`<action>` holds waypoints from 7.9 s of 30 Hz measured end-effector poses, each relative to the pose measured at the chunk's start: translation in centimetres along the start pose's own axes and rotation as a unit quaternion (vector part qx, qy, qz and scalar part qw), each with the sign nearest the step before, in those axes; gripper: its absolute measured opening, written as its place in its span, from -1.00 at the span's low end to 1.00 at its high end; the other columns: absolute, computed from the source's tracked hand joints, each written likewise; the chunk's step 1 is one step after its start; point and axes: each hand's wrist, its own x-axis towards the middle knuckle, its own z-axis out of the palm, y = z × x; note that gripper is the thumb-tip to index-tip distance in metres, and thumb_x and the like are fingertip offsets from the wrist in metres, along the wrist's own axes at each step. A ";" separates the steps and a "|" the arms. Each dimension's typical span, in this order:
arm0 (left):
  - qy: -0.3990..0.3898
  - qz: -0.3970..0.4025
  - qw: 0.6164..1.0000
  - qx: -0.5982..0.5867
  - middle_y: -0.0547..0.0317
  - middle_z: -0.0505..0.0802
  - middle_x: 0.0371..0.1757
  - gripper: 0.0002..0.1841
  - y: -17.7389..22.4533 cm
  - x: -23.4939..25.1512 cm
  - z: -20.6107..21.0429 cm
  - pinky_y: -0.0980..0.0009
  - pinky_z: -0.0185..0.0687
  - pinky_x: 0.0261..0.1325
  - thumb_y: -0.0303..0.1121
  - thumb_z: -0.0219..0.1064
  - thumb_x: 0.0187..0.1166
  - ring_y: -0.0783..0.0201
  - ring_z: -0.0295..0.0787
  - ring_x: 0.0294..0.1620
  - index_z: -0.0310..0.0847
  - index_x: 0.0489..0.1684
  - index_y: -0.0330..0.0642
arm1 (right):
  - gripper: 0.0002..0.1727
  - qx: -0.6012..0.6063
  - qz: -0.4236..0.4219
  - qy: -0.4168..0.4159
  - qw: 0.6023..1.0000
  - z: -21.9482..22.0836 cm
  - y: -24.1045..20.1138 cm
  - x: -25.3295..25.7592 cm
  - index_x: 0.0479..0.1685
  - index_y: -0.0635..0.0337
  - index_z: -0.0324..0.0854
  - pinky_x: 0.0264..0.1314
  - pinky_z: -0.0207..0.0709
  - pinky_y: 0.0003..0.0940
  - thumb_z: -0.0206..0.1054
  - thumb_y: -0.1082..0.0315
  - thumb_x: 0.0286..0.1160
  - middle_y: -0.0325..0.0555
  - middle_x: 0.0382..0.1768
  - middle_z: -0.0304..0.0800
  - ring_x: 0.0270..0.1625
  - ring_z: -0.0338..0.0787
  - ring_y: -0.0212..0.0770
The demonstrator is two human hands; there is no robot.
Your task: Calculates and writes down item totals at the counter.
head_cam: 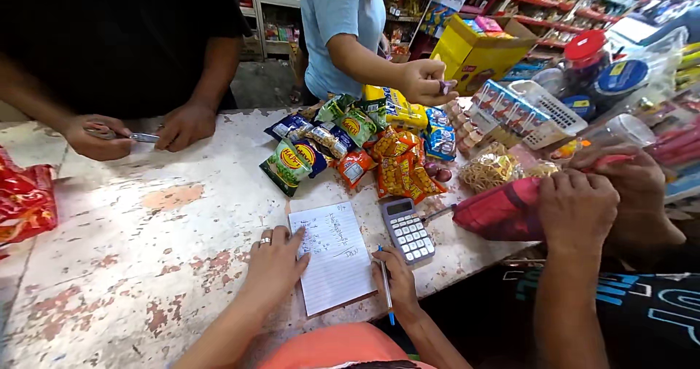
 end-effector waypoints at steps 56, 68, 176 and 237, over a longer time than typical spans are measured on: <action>0.166 0.090 0.938 -0.290 0.20 0.73 -0.52 -0.67 -4.7 10.2 1.6 0.46 0.59 -0.47 -0.24 0.57 0.26 0.45 0.61 -0.59 0.67 -0.25 -0.32 | -0.78 0.046 0.015 0.009 0.999 -2.7 2.3 -0.1 0.03 0.27 0.74 -0.05 0.77 -0.33 0.32 0.47 0.47 0.00 -0.23 0.87 -0.22 0.87 -0.21; 0.179 0.066 0.938 -0.289 0.13 0.83 -0.38 -0.69 -4.9 9.9 1.1 0.42 0.70 -0.32 -0.22 0.32 0.61 0.41 0.73 -0.46 0.72 0.02 -0.32 | -0.63 0.149 0.029 0.041 0.987 -3.0 1.4 1.2 0.10 0.28 0.64 -0.14 0.71 -0.61 0.01 0.19 0.88 -0.16 -0.25 0.86 -0.29 0.79 -0.53; 0.027 -0.090 0.638 -0.764 0.20 0.91 -0.26 -0.71 -4.0 9.4 -1.4 0.41 0.87 -0.12 -0.38 -0.11 0.89 0.37 0.90 -0.28 0.58 0.02 -0.19 | -0.90 0.133 -0.234 -0.220 0.938 4.4 -4.4 14.0 -0.36 0.22 0.79 0.31 0.60 -0.02 0.38 0.54 0.41 0.02 0.14 0.90 0.23 0.81 0.08; -0.035 -0.027 0.836 -0.546 0.13 0.86 0.17 -0.18 -3.1 9.7 0.2 0.47 0.83 0.03 -0.69 0.37 0.42 0.38 0.89 -0.01 0.15 0.76 -0.07 | -0.70 0.141 0.007 -0.122 0.982 3.0 -3.2 6.2 -0.62 0.34 0.68 -0.30 0.61 -0.11 0.46 0.33 0.41 0.03 -0.58 0.73 -0.41 0.79 -0.08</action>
